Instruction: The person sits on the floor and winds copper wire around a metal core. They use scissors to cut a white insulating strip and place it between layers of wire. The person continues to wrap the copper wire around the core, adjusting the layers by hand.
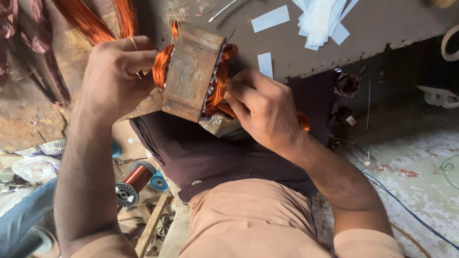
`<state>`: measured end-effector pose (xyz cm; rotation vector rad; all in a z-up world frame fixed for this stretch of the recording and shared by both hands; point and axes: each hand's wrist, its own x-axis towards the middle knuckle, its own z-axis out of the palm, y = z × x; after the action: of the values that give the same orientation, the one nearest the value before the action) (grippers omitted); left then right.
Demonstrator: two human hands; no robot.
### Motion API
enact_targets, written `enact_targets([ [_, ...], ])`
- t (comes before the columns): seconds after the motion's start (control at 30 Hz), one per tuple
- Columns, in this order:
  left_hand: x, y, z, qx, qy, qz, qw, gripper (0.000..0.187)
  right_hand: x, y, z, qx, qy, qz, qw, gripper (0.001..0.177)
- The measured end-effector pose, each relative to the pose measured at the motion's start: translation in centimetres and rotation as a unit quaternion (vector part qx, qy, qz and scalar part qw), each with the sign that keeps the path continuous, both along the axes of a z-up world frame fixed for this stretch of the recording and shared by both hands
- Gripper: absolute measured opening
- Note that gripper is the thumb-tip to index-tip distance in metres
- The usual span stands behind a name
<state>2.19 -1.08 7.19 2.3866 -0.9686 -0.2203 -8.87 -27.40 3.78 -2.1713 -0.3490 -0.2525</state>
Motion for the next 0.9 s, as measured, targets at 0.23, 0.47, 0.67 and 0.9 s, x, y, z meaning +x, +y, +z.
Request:
enact_targets([
  [0.23,0.3,0.4,-0.7,-0.003,0.052,-0.014,0.999,0.025,-0.2,-0.1,-0.1,-0.034,-0.001,-0.003,0.999,0.017],
  [0.47,0.4,1.0,-1.2,-0.018,0.024,-0.03,0.999,0.027,-0.3,0.3,-0.4,-0.05,-0.007,-0.018,0.999,0.014],
  [0.67,0.0,0.8,-1.2,0.011,-0.009,-0.025,1.0,0.036,-0.2,0.5,-0.8,-0.051,-0.017,-0.016,0.998,0.01],
  [0.9,-0.8,-0.2,-1.3,-0.109,0.087,0.041,0.989,0.036,0.1,0.5,-0.4,-0.041,0.009,-0.035,0.999,0.007],
])
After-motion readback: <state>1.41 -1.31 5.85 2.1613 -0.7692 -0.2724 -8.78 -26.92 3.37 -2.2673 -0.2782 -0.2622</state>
